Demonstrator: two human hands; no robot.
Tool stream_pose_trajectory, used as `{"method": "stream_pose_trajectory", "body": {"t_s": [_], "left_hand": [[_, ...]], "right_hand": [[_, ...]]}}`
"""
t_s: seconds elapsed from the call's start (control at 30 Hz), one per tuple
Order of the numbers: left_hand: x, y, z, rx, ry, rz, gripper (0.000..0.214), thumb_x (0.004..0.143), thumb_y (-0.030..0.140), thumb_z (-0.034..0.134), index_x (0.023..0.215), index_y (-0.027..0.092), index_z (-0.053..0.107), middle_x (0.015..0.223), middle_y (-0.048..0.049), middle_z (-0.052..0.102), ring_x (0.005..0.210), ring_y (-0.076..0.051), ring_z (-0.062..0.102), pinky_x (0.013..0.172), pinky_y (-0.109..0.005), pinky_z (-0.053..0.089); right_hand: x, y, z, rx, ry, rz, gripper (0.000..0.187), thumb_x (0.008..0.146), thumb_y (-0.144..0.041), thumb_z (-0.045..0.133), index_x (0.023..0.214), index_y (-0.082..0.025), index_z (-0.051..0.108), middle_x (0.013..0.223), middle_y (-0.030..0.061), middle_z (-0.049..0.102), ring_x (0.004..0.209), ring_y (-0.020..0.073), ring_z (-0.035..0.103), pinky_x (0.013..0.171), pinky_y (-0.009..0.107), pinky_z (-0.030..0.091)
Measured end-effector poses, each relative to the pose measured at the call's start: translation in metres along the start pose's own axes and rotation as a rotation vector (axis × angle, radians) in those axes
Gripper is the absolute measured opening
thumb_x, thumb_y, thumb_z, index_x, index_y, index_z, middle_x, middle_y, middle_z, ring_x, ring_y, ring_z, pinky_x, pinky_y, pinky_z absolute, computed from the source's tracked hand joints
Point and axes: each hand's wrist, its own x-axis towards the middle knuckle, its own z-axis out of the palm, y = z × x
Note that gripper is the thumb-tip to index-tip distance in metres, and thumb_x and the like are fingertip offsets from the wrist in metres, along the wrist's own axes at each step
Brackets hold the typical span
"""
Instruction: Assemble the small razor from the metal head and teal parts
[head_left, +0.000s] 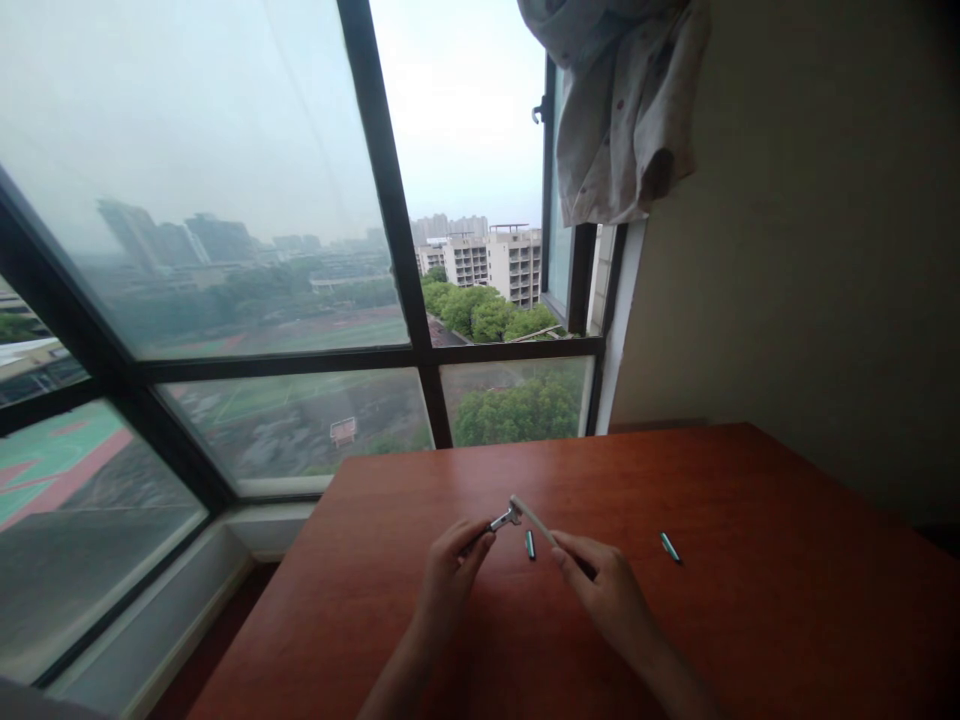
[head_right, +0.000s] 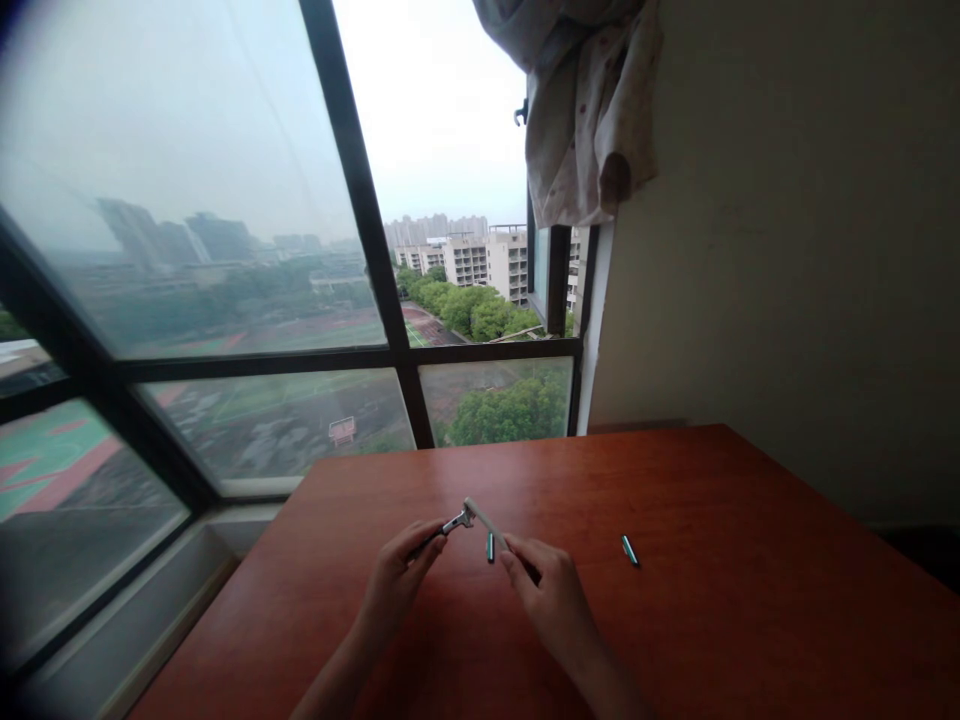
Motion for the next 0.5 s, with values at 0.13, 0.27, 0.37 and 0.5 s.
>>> {"method": "stream_pose_trajectory", "body": {"t_s": [0.13,0.27,0.37,0.5], "left_hand": [[-0.0007,-0.0004,0.0008,0.008,-0.013,0.000,0.026,0.085,0.034,0.058,0.097,0.016,0.072,0.086,-0.0083,0.069,0.077,-0.020,0.060,0.069,-0.027,0.046],[-0.0006,0.0011,0.0015,0.013,-0.013,-0.002,0.026,0.084,0.035,0.059,0.096,0.016,0.073,0.085,-0.0084,0.069,0.076,-0.020,0.060,0.067,-0.027,0.046],[0.0001,0.0015,0.0003,0.025,0.021,-0.009,0.026,0.084,0.035,0.059,0.097,0.017,0.073,0.086,-0.0084,0.069,0.076,-0.020,0.060,0.067,-0.027,0.046],[0.0016,-0.0017,-0.0032,0.004,0.102,-0.055,0.029,0.081,0.039,0.061,0.096,0.016,0.073,0.083,-0.0077,0.070,0.073,-0.020,0.060,0.064,-0.026,0.046]], "right_hand": [[0.0007,0.0032,-0.0003,-0.005,0.009,-0.010,0.033,0.090,-0.033,0.049,0.108,-0.016,0.070,0.084,0.0077,0.072,0.073,0.0205,0.065,0.065,0.027,0.048],[0.0012,0.0018,-0.0015,-0.005,0.000,-0.036,0.031,0.090,-0.032,0.049,0.109,-0.017,0.069,0.090,0.0085,0.072,0.077,0.0211,0.066,0.068,0.027,0.049],[0.0012,-0.0010,-0.0033,-0.002,-0.010,-0.044,0.031,0.090,-0.033,0.049,0.108,-0.018,0.070,0.094,0.0088,0.072,0.082,0.0220,0.066,0.071,0.028,0.050],[0.0014,-0.0037,-0.0039,0.011,-0.051,-0.054,0.030,0.090,-0.033,0.050,0.107,-0.019,0.070,0.095,0.0090,0.073,0.082,0.0223,0.067,0.070,0.029,0.051]]}}
